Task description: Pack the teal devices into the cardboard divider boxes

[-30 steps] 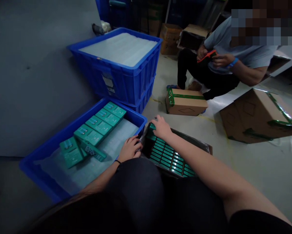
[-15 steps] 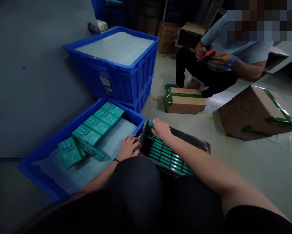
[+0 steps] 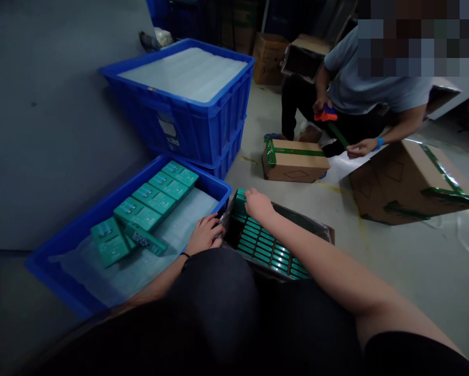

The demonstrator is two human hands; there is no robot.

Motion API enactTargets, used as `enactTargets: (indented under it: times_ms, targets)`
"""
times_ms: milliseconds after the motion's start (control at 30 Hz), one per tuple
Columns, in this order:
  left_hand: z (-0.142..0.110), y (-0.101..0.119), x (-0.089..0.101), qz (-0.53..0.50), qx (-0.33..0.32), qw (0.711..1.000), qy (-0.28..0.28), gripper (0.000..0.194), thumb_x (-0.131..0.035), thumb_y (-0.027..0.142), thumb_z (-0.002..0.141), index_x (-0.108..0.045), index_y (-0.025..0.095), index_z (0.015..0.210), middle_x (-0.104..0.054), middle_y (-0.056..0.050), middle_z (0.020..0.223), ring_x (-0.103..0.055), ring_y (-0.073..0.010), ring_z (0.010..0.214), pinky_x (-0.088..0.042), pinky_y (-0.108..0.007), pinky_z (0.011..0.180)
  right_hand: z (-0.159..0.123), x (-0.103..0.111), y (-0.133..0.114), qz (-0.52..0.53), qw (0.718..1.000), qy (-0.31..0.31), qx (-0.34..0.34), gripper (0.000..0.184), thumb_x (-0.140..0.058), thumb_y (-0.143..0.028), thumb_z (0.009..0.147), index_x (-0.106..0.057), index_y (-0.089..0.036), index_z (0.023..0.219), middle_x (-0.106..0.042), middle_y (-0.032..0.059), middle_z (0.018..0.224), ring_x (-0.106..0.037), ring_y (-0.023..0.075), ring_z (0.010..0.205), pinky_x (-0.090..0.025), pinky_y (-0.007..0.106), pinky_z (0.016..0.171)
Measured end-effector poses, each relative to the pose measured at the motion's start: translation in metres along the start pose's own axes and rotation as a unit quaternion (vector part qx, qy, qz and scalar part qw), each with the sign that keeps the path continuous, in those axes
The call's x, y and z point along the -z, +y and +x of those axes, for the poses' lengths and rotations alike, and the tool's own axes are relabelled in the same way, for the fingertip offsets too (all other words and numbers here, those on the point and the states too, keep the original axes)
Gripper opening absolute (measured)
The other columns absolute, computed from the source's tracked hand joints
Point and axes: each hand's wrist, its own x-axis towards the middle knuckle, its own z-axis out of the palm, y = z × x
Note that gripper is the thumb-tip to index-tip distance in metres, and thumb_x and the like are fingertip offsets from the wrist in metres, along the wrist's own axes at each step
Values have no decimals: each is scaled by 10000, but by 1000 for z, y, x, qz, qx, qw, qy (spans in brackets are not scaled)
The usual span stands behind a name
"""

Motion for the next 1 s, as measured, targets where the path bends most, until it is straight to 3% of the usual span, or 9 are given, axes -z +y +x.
enactTargets:
  times_ms: [167, 333, 467, 833, 1000]
  targets:
    - [0, 1, 2, 3, 4, 1000, 0, 203, -571, 192, 746, -652, 245, 925, -595, -65, 1172, -351, -270, 1346, -319, -461, 1060, -4, -2, -11, -6, 1000, -28, 7, 286, -596, -372, 887, -671, -102, 941, -497, 190, 1211, -664, 248, 848, -512, 335, 769]
    - [0, 0, 0, 6, 1, 1000, -6, 210, -575, 202, 743, -650, 249, 934, -596, -58, 1168, -348, -269, 1345, -315, -466, 1063, -6, -7, 8, 9, 999, -13, 38, 360, -491, -418, 955, -654, -102, 1010, -463, 150, 1202, -644, 210, 922, -500, 292, 863]
    - [0, 0, 0, 10, 3, 1000, -2, 210, -576, 202, 745, -647, 243, 939, -593, -62, 1168, -352, -271, 1341, -316, -458, 1061, -9, -9, 17, 10, 998, -8, 62, 351, -496, -445, 953, -647, -140, 1038, -429, 132, 1240, -634, 195, 916, -506, 295, 849]
    - [0, 0, 0, 6, 3, 1000, -1, 225, -571, 196, 733, -652, 238, 938, -591, -74, 1166, -352, -278, 1333, -328, -463, 1050, -16, -12, -6, -5, 994, -2, 111, 350, -453, -444, 965, -650, -174, 1066, -421, 116, 1344, -588, 244, 1050, -541, 316, 785]
    - [1, 1, 0, 8, 5, 1000, -1, 221, -575, 197, 737, -653, 244, 939, -589, -68, 1167, -346, -278, 1338, -322, -469, 1059, -12, -15, -2, -14, 995, -17, 93, 359, -454, -403, 967, -665, -124, 1046, -425, 163, 1355, -605, 267, 1024, -536, 357, 830]
